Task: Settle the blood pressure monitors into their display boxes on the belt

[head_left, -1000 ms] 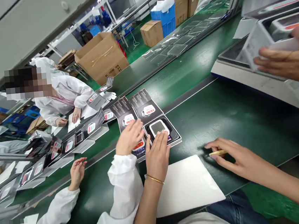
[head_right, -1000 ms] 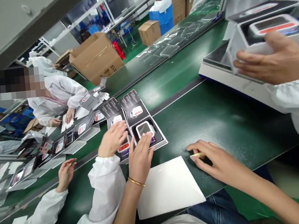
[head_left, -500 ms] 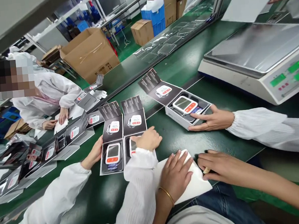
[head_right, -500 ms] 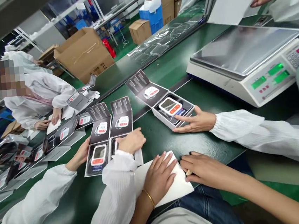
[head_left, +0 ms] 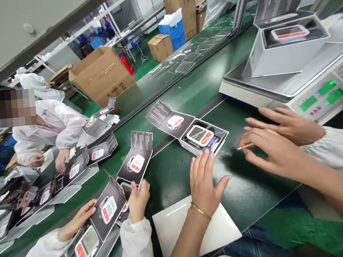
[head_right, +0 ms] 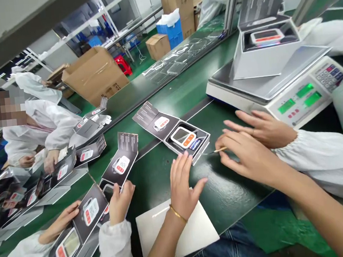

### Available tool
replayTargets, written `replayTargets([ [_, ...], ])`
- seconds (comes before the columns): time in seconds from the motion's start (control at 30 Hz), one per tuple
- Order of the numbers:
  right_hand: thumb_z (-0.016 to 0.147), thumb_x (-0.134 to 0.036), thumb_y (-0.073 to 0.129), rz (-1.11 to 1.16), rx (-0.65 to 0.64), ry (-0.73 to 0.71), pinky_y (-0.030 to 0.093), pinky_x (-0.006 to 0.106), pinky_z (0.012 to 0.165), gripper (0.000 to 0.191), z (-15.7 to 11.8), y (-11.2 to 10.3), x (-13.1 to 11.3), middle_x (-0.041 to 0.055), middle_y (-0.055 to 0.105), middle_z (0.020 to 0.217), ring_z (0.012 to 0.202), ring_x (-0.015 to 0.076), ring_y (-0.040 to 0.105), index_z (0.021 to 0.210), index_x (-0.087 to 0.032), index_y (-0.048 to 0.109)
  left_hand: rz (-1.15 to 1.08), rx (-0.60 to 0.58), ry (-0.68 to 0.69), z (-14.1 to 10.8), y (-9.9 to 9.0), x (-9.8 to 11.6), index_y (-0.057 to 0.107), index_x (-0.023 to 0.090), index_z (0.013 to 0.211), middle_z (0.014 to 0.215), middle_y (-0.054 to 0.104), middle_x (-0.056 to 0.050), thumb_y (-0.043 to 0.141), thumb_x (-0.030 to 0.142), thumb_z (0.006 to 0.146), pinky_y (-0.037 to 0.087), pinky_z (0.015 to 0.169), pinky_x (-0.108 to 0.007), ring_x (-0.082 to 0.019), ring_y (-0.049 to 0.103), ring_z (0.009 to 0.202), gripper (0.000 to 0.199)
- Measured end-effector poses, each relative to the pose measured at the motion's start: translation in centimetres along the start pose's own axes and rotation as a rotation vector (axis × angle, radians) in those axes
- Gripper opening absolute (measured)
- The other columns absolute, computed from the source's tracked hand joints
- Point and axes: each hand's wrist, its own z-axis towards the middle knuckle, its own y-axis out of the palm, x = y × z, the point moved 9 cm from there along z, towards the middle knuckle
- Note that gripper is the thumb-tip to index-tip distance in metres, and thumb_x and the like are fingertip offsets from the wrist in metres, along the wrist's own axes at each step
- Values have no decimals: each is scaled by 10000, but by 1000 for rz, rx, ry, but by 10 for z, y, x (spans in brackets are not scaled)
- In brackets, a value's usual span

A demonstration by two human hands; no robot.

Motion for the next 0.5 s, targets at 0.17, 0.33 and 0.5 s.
replayTargets([
  [0.17, 987, -272, 475, -130, -65, -38, 425, 427, 791, 56, 27, 13, 5, 47, 630, 923, 840, 247, 602, 961, -243, 515, 51, 20, 12, 61, 22, -5, 389, 182, 1515, 1562, 535, -102, 618, 585, 948, 304, 1300, -526, -272, 389, 1529, 733],
  [0.33, 999, -206, 485, -126, 161, 20, 434, 430, 836, 92, 26, 4, 4, 97, 664, 1034, 975, 281, 631, 1049, -241, 554, 83, 74, 6, 65, 25, -13, 535, 209, 1385, 1467, 632, -69, 512, 296, 1038, 404, 1233, -476, -227, 509, 1447, 358],
  [0.5, 992, -181, 493, 81, 67, -9, 461, 380, 816, 295, 3, 32, -1, 46, 636, 997, 899, 219, 627, 1233, -288, 625, 78, 67, 40, 59, 23, -14, 530, 219, 1399, 1462, 639, -52, 522, 239, 1018, 394, 1239, -455, -199, 496, 1457, 382],
])
